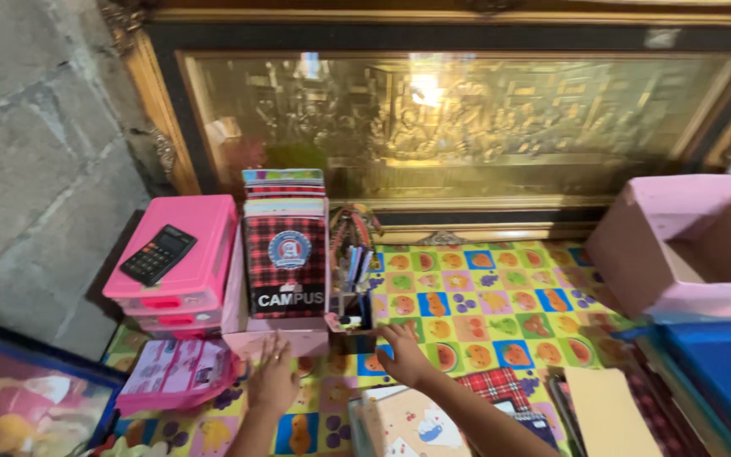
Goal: The person organizes stationery items on a table. They pick up various notebooks and folders, flip through their pages, and place them into a pink box. The person handles items one at a time, including a 'POCSI BEAR' notebook and several 'CAMPUS' branded notebooks.
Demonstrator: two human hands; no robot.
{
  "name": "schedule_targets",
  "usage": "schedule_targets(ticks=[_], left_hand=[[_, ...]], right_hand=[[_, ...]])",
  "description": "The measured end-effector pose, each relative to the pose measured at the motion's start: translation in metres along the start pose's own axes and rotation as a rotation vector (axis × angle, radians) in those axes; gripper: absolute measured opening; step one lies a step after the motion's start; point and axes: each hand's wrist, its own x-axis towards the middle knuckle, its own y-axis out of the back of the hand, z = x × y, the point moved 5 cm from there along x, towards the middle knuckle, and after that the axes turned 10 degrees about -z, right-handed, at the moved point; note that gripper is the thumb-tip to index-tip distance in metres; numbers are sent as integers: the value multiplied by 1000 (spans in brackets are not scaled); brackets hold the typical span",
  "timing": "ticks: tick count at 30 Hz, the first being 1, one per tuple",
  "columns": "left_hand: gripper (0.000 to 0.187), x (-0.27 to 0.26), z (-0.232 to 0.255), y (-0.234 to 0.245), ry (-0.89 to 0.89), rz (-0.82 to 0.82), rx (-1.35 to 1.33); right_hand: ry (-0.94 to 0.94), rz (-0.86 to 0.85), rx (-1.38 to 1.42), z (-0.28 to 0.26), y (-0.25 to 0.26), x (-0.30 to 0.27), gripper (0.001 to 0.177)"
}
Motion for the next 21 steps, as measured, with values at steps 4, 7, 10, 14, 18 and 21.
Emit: schedule_targets(ticks=[4,7,10,14,18,21], left_hand=[[67,11,-9,-10,44,-39,-62],[69,11,6,-20,97,37,-143],[72,-9,34,-23,169,145,-197],[83,-49,96,-17,208,441,-90],[82,-81,176,-13,168,517,-81],[79,-103,235,-18,3,588,-159]], right_hand=[[-37,58,-6,35,19,-58,39],[-122,92,-28,82,34,-98,37],[-180,132,-55,117,59,-140,43],[-286,173,-221,155,96,-192,61],[-669,109,-243,193,118,-251,73],[-770,93,-244,213,125,-298,75]])
